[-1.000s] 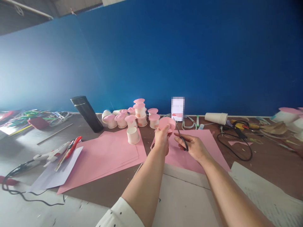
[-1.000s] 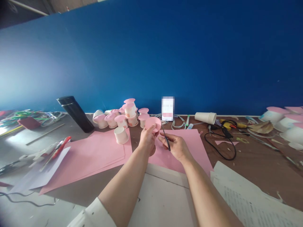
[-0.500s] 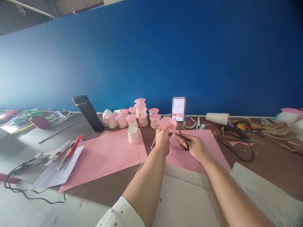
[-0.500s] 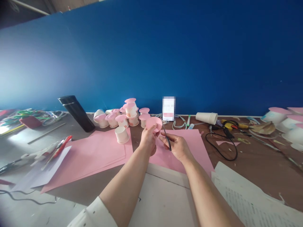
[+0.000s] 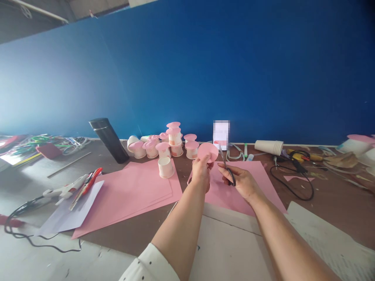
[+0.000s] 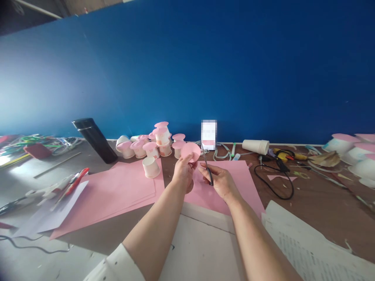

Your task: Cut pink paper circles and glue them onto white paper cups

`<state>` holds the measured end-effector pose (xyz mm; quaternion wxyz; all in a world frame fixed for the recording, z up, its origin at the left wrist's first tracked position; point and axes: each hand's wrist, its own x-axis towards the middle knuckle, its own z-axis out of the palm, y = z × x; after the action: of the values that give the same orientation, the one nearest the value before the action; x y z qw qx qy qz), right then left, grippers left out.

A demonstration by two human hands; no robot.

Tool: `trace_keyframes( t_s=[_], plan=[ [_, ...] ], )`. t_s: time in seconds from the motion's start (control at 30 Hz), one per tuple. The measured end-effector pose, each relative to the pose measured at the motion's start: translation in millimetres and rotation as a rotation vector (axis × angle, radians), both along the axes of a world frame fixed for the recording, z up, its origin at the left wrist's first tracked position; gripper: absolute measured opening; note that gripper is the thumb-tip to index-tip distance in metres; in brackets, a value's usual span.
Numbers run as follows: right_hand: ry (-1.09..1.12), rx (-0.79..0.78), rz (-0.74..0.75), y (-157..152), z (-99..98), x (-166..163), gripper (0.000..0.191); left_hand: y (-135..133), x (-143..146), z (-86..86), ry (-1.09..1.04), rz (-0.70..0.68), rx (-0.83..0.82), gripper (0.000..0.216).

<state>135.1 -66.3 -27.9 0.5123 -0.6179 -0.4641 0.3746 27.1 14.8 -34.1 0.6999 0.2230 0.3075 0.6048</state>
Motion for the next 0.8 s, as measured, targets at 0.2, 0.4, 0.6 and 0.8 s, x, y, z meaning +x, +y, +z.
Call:
trace_keyframes(
  t_s=[0.2, 0.4, 0.6, 0.8],
  plan=[
    [0.019, -0.020, 0.018, 0.2, 0.2, -0.4, 0.056, -0.8, -0.1, 1.9, 0.019, -0.010, -0.010, 0.014],
    [0.015, -0.016, 0.012, -0.6, -0.1, 0.5, 0.052, -1.8, 0.3, 1.2, 0.018, -0.020, 0.023, 0.015],
    [0.002, -0.009, 0.015, -0.4, 0.6, 0.2, 0.052, -1.7, 0.3, -0.1, 0.023, -0.025, 0.035, 0.015],
    [0.011, -0.015, 0.011, 0.0, 0.9, 0.8, 0.054, -2.4, -0.3, 0.8, 0.039, -0.026, 0.039, 0.014]
  ],
)
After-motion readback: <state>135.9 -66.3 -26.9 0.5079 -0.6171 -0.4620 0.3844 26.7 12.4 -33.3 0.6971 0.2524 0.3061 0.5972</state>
